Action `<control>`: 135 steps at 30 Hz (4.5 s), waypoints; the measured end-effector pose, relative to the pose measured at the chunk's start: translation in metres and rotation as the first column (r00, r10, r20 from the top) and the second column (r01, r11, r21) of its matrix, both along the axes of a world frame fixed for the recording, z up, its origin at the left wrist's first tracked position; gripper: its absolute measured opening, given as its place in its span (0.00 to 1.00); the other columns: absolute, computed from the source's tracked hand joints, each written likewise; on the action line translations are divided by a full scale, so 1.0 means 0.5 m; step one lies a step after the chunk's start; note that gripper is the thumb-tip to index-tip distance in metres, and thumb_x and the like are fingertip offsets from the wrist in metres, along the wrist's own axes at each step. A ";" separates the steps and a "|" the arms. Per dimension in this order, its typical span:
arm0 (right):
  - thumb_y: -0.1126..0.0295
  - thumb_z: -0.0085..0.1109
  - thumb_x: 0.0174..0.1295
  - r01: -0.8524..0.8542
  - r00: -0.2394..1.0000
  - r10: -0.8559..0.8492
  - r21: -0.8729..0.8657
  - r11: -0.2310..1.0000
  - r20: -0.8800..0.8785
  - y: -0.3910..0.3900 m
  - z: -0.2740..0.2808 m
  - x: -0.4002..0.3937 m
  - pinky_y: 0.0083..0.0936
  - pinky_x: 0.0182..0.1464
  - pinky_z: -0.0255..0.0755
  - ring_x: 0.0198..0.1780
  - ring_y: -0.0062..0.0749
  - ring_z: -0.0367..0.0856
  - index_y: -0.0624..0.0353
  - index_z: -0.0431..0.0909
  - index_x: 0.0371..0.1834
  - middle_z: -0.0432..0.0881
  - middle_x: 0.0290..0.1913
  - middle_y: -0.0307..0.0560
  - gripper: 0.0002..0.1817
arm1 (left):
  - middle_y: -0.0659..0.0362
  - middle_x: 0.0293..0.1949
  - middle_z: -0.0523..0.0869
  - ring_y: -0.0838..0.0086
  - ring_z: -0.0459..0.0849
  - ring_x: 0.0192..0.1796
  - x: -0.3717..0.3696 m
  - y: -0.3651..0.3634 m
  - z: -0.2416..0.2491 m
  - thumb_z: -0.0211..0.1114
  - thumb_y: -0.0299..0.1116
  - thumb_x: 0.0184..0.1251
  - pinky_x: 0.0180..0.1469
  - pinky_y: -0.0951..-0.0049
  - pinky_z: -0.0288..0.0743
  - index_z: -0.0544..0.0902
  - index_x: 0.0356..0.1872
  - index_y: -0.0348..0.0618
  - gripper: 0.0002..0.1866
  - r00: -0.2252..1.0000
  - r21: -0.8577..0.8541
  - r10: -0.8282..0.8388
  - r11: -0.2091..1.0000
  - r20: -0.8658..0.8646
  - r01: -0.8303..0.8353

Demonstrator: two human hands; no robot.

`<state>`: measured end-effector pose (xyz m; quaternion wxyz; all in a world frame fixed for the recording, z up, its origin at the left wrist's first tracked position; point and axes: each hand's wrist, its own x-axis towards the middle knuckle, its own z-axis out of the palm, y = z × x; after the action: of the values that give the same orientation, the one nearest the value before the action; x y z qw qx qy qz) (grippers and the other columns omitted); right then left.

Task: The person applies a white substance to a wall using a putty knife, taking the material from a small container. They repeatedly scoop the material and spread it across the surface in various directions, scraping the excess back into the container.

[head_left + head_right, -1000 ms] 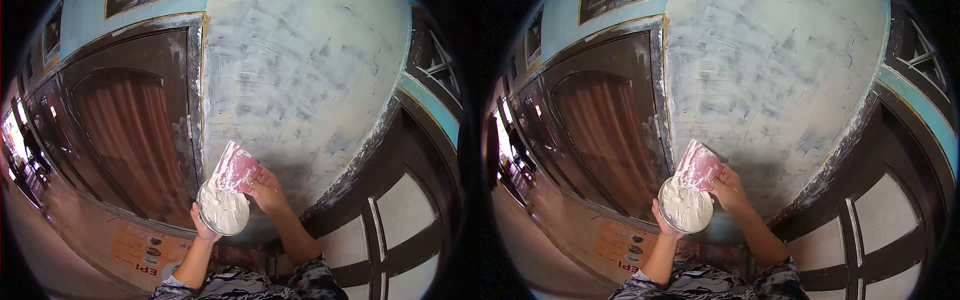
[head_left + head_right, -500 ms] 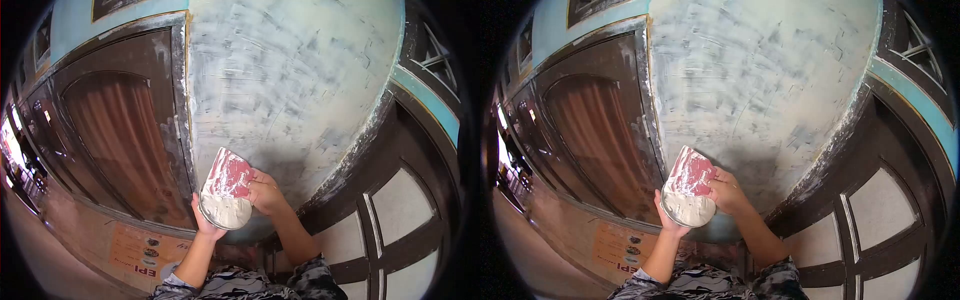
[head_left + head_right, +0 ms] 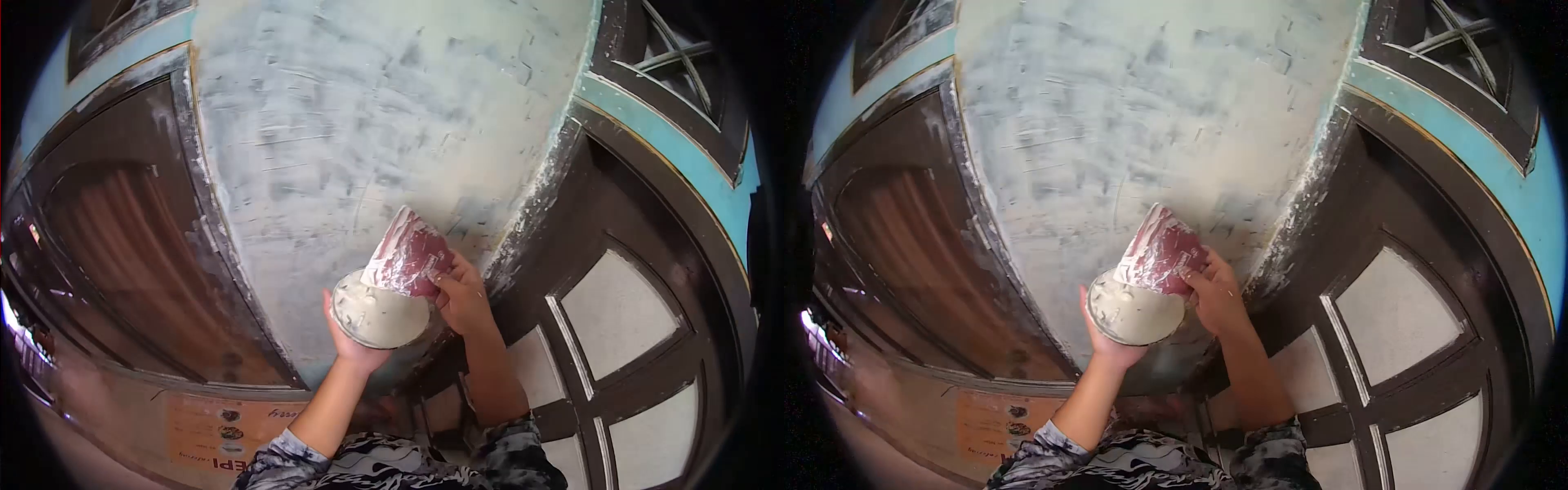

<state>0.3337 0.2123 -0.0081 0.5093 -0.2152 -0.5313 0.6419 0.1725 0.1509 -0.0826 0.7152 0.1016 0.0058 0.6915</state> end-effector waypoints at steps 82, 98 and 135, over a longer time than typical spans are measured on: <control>0.74 0.52 0.76 0.451 0.647 -0.754 0.855 0.254 -0.117 0.182 -0.003 0.211 0.20 0.50 0.75 0.46 0.22 0.80 0.70 0.80 0.57 0.87 0.49 0.49 0.14 | 0.54 0.70 0.76 0.52 0.72 0.71 0.142 0.132 -0.093 0.46 0.79 0.62 0.75 0.43 0.61 0.76 0.69 0.52 0.47 0.968 0.097 -0.251 0.964 0.029 0.247; 0.81 0.47 0.70 0.471 0.522 -0.841 0.870 0.146 -0.141 0.160 0.020 0.219 0.27 0.55 0.77 0.52 0.36 0.86 0.71 0.81 0.53 0.87 0.51 0.57 0.14 | 0.55 0.70 0.76 0.52 0.72 0.71 0.157 0.120 -0.072 0.45 0.81 0.61 0.75 0.42 0.59 0.76 0.69 0.54 0.48 0.979 -0.046 -0.205 0.978 0.004 0.205; 0.76 0.49 0.75 0.479 0.562 -0.818 0.855 0.200 -0.123 0.160 0.004 0.229 0.27 0.57 0.77 0.53 0.32 0.86 0.69 0.81 0.53 0.88 0.49 0.57 0.13 | 0.57 0.71 0.76 0.52 0.71 0.72 0.156 0.120 -0.097 0.43 0.80 0.62 0.75 0.44 0.59 0.77 0.68 0.56 0.46 0.977 -0.072 -0.210 0.975 -0.023 0.208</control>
<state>0.4483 0.2922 -0.0062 0.6620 -0.2726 -0.6978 -0.0217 0.2505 0.2107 -0.1311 0.7869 0.0874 0.0302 0.6101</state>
